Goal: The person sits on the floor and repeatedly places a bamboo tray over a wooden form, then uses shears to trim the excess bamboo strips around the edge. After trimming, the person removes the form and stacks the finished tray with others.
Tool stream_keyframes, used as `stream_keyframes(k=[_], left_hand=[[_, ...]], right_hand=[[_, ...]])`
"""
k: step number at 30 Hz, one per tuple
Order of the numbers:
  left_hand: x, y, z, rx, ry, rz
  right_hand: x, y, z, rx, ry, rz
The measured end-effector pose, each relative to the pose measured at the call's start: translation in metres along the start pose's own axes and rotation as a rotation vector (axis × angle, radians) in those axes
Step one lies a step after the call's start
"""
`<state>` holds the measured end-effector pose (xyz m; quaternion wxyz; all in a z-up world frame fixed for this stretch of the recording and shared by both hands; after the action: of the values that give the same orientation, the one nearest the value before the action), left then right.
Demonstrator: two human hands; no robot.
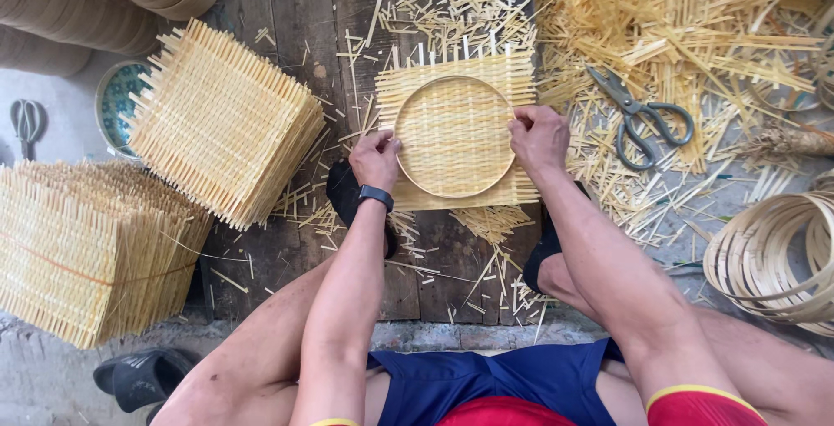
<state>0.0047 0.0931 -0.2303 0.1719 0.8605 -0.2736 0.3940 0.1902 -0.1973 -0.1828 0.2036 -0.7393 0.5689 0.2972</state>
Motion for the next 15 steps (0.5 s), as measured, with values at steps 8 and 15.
stream_keyframes(k=[8, 15], left_hand=[[-0.006, -0.006, -0.001, -0.097, -0.019, -0.116], [-0.014, -0.007, 0.002, -0.058, 0.012, -0.153]], right_hand=[[0.023, 0.007, 0.001, -0.121, -0.108, 0.258], [0.031, 0.001, 0.009, -0.096, -0.103, 0.238]])
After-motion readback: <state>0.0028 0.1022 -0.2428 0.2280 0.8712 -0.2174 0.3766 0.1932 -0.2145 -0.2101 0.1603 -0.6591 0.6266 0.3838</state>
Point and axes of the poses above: each hand's wrist, its own y-axis away from the middle knuckle, its own z-axis out of the palm, x = y × z, the point moved 8 cm from there along -y, towards the middle knuckle
